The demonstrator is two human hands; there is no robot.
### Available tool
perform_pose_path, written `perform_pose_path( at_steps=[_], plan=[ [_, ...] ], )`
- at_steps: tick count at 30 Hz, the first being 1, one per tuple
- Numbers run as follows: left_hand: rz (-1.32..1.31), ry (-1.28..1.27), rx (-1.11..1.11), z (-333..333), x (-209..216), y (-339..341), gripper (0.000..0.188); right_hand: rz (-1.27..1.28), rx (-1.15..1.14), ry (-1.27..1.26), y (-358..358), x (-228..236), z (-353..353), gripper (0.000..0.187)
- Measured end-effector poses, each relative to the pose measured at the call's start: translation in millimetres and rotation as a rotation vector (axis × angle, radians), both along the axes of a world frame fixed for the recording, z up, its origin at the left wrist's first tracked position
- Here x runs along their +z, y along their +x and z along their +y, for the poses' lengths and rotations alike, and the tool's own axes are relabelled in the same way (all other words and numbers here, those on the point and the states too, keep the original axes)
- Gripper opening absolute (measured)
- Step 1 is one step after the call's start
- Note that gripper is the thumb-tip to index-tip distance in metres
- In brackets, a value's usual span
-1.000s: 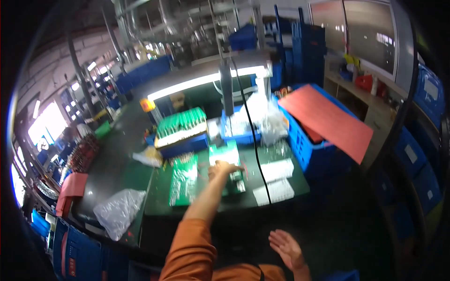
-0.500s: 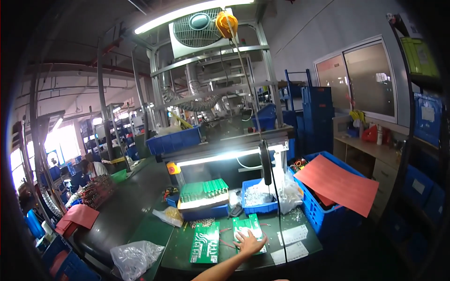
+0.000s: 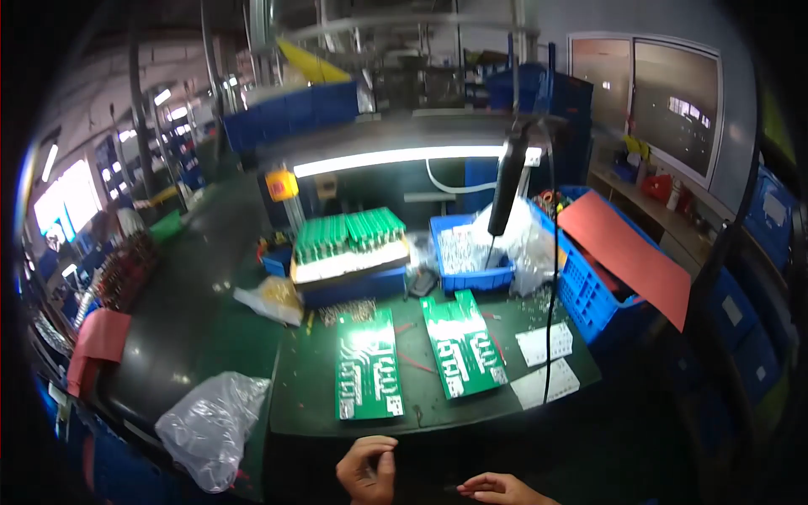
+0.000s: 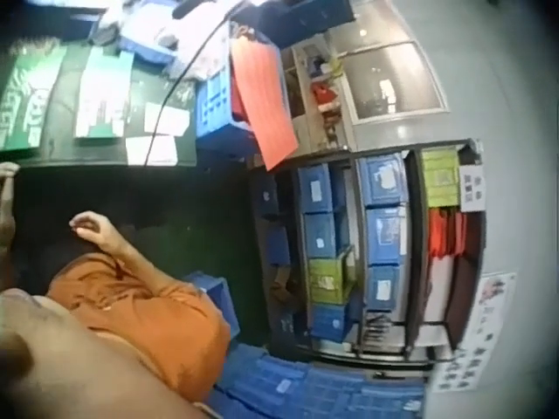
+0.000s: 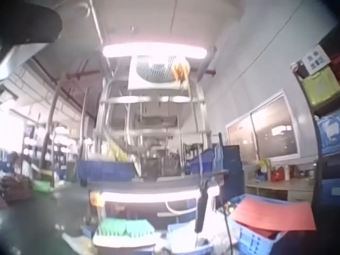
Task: Assembling components and driving screws into circuit boards using an electric screwdriver.
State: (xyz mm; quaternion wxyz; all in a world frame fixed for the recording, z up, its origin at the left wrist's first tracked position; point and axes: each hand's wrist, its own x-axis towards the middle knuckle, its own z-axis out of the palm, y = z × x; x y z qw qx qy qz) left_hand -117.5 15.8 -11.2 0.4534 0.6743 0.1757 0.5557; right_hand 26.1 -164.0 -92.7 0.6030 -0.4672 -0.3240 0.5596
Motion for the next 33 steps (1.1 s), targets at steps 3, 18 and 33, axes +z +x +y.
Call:
perform_pose_path(
  at_steps=[3,18,33],
  plan=[
    [-0.003,-0.136,0.239,13,-33,-25,0.006,-0.047,0.077,-0.141,-5,13,6,0.028],
    [0.099,-0.019,0.801,113,-106,-60,0.015,0.01,-0.604,0.603,227,154,22,0.015],
    [0.362,0.135,1.196,157,-122,-17,0.018,-1.605,-0.566,0.078,486,170,282,0.029]
  ],
)
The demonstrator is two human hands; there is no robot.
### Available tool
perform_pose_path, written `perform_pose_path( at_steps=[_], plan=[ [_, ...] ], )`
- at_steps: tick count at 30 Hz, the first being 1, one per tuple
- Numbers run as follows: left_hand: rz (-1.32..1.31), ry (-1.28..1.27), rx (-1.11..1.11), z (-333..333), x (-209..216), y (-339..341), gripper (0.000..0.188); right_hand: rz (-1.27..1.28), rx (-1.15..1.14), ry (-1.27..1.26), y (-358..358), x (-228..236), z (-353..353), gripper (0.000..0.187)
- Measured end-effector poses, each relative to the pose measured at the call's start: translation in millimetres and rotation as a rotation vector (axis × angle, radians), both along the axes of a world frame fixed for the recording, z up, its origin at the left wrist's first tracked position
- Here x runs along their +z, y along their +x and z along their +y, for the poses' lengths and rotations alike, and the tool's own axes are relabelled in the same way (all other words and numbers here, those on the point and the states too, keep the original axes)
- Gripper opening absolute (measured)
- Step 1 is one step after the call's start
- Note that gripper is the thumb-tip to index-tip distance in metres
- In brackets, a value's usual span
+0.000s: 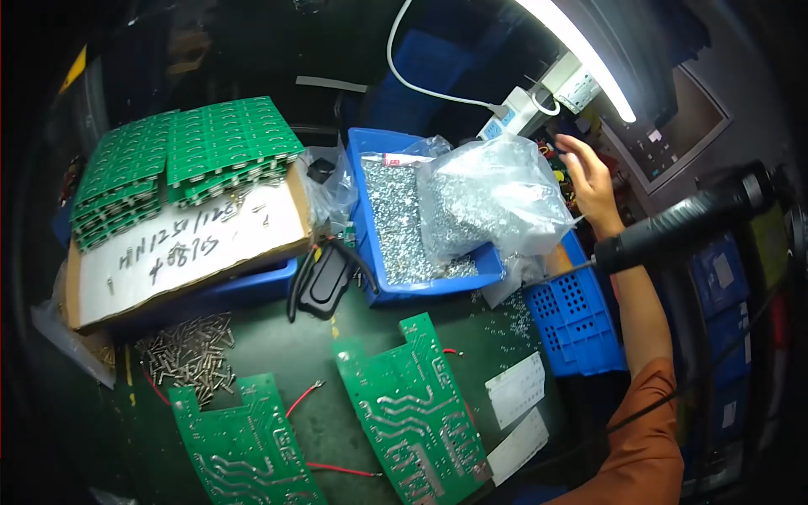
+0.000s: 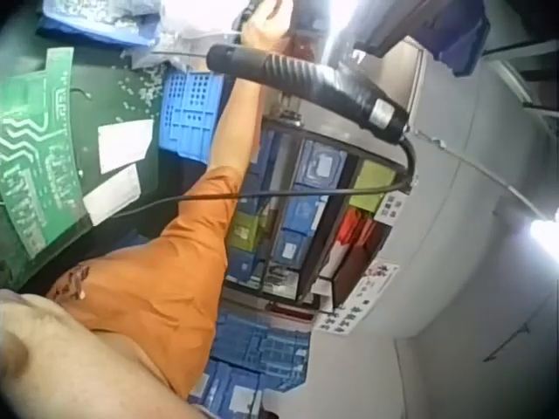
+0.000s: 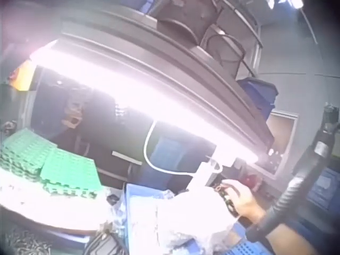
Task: Assembling components and driving screws into circuit boards using an electric screwdriver.
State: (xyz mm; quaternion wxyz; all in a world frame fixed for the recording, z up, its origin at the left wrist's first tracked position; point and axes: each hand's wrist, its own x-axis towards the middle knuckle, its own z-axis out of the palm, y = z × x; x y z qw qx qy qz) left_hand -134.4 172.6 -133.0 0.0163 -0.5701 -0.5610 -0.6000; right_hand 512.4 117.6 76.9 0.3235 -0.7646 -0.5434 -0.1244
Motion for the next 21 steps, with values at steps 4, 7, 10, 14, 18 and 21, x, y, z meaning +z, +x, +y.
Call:
perform_pose_path(
  at_steps=[4,7,10,14,18,21],
  plan=[
    [0.09,-0.058,0.012,-1,0,-3,0.018,-0.204,0.083,-0.229,3,-9,47,0.038],
    [0.087,-0.041,0.0,0,-1,1,0.019,-0.38,0.072,-0.495,-4,-12,53,0.048],
    [0.101,-0.026,0.001,-3,-2,0,0.019,-0.429,0.047,-0.543,-22,-13,51,0.049],
    [0.125,0.001,0.001,-5,-2,0,0.02,-0.355,0.113,-0.609,-26,-23,46,0.048],
    [0.148,-0.001,0.01,-4,-4,1,0.021,-0.318,0.118,-0.605,-31,-28,39,0.051],
    [0.124,0.003,-0.002,1,-6,5,0.022,-0.315,0.142,-0.635,-33,-28,32,0.053]
  ],
)
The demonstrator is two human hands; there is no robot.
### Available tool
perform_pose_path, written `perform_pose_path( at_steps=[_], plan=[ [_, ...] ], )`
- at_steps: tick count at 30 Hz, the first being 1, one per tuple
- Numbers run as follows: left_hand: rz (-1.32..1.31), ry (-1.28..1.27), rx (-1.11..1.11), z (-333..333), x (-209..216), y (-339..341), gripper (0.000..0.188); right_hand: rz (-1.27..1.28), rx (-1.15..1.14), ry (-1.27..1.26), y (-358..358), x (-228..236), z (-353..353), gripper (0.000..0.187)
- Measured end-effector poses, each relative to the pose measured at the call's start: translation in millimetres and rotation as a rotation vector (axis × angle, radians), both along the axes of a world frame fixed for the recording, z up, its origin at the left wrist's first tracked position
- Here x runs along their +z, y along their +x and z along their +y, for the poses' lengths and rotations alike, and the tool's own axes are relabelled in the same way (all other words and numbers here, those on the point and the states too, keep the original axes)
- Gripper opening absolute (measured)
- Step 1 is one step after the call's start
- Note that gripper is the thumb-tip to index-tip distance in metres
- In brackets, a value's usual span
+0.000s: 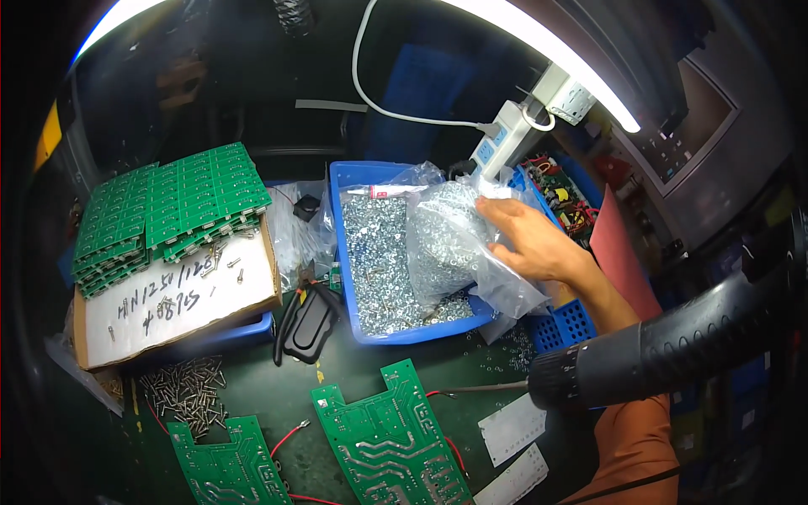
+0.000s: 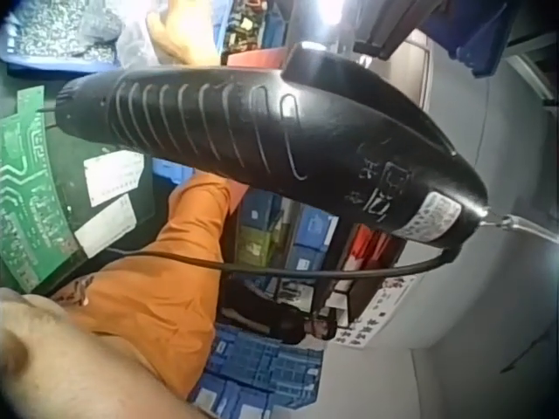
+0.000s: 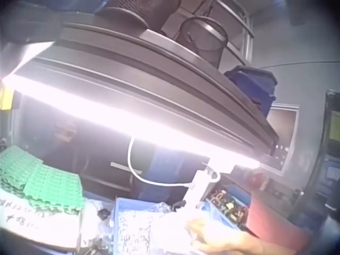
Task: Assembling components and driving screws into circuit boards using an electric screwdriver.
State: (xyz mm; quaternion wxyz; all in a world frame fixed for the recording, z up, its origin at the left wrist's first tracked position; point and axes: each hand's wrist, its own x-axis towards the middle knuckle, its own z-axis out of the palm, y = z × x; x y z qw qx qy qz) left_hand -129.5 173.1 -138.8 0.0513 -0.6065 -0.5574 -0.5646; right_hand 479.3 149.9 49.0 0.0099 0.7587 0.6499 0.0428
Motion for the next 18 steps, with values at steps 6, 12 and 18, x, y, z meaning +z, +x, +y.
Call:
perform_pose_path(
  at_steps=[6,12,18],
  plan=[
    [-0.015,-0.004,0.012,-7,0,-7,0.024,0.469,-0.154,-0.015,14,13,21,0.039],
    [0.006,-0.06,0.01,-4,2,-6,0.025,-0.207,0.059,0.118,60,-24,31,0.04],
    [0.003,-0.035,-0.001,-7,-2,-10,0.025,0.141,-0.258,-0.174,34,-9,39,0.037]
  ],
)
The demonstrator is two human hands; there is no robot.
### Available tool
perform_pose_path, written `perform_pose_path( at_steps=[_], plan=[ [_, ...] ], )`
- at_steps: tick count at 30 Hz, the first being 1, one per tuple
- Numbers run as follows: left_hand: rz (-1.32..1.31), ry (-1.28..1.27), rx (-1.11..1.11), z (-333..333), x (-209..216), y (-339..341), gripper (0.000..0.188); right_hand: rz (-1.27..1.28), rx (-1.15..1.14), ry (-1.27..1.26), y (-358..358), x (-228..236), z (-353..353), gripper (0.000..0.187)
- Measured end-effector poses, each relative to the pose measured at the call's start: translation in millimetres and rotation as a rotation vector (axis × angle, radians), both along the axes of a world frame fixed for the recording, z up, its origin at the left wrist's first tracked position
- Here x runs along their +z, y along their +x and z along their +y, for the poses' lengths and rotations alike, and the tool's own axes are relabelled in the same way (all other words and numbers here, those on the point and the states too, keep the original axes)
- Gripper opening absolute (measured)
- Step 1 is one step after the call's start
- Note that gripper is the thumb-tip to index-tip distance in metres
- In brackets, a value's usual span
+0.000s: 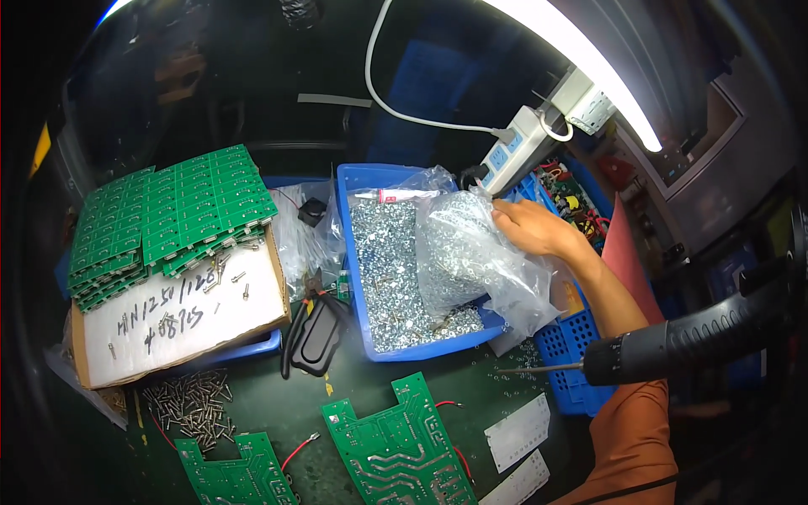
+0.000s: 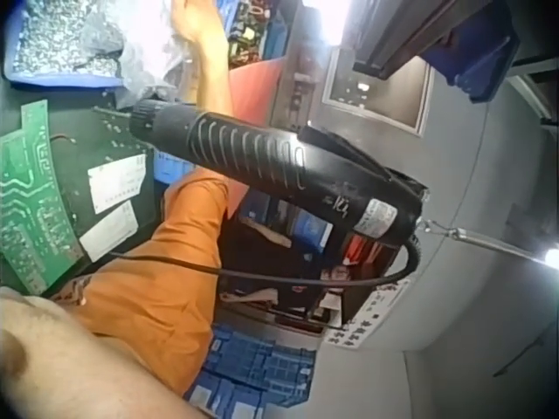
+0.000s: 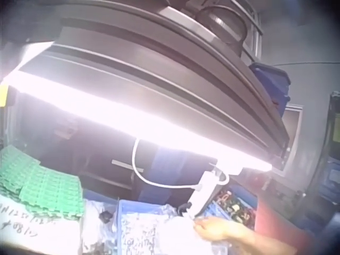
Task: Assembling components and driving screws into circuit boards using an electric screwdriver.
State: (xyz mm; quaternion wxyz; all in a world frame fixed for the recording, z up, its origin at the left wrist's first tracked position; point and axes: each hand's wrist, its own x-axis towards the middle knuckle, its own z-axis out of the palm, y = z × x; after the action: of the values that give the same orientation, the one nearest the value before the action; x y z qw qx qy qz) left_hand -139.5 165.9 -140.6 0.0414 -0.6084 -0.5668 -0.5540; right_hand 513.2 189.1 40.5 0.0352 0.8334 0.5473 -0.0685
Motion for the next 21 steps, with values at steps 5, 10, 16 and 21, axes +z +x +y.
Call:
perform_pose_path(
  at_steps=[5,10,16,21],
  plan=[
    [-0.004,-0.017,0.016,3,1,4,0.026,0.019,0.014,0.06,15,-8,-8,0.038],
    [0.029,-0.027,0.016,1,2,2,0.026,0.02,-0.014,0.038,11,-5,-3,0.04],
    [0.011,-0.003,0.018,1,4,5,0.024,-0.23,0.061,0.409,11,15,7,0.035],
    [-0.009,0.005,0.021,3,6,11,0.022,-0.709,0.415,0.585,25,15,18,0.033]
  ],
)
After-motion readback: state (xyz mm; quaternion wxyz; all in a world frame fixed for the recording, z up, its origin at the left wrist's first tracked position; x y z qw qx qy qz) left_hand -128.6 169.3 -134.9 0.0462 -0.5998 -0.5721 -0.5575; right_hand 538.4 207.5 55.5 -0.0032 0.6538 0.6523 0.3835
